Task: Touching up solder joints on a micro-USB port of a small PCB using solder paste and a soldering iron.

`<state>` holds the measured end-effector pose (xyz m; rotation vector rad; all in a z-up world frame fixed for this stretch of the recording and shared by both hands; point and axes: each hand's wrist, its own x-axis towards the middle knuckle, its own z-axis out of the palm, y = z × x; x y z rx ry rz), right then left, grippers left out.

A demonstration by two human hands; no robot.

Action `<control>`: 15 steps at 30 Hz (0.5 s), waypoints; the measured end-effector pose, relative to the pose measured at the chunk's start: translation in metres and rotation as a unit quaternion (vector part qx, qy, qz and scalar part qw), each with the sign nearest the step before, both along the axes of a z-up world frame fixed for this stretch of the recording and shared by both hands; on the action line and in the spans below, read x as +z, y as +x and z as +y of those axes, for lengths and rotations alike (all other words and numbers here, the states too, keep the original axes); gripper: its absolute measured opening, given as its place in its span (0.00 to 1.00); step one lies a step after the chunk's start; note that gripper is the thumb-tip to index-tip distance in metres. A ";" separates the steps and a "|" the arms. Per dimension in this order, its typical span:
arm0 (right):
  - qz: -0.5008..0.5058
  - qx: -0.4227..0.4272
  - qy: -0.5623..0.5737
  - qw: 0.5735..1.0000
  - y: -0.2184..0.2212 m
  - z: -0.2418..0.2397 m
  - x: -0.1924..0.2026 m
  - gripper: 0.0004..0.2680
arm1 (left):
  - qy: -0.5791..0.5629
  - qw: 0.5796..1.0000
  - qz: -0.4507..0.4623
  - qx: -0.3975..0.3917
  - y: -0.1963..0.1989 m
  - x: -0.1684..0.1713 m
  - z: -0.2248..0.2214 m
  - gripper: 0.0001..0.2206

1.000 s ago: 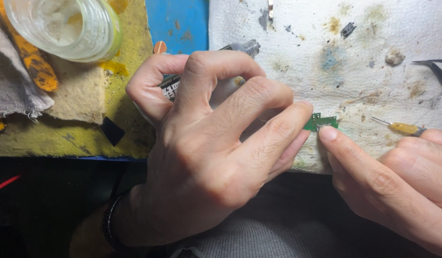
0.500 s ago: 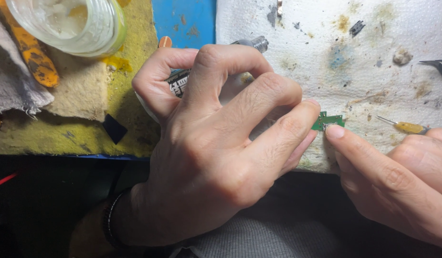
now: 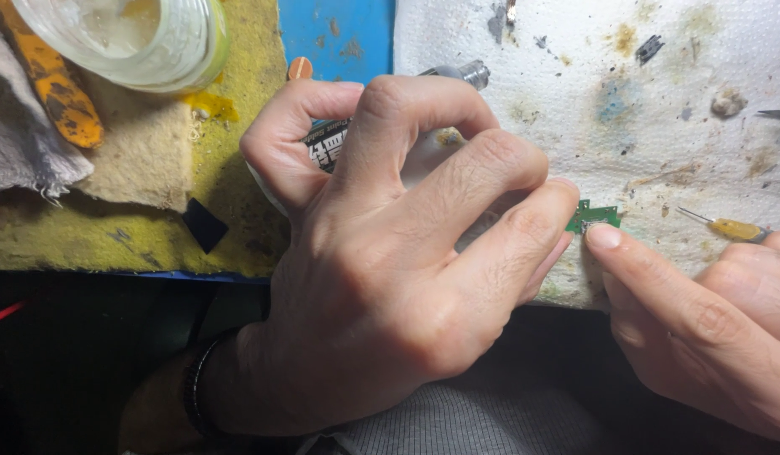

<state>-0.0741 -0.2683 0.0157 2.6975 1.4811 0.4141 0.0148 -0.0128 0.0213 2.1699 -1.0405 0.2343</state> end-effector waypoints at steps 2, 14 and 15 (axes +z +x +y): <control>0.000 -0.008 0.001 1.000 0.001 0.002 0.001 0.09 | -0.001 1.000 0.000 0.001 0.007 -0.003 -0.003 0.07; -0.016 0.010 -0.014 1.000 -0.005 -0.005 -0.004 0.11 | -0.001 1.000 0.002 0.003 -0.005 0.004 0.000 0.07; -0.016 0.010 -0.014 1.000 -0.005 -0.005 -0.003 0.11 | -0.001 1.000 0.002 0.003 -0.006 0.004 0.000 0.07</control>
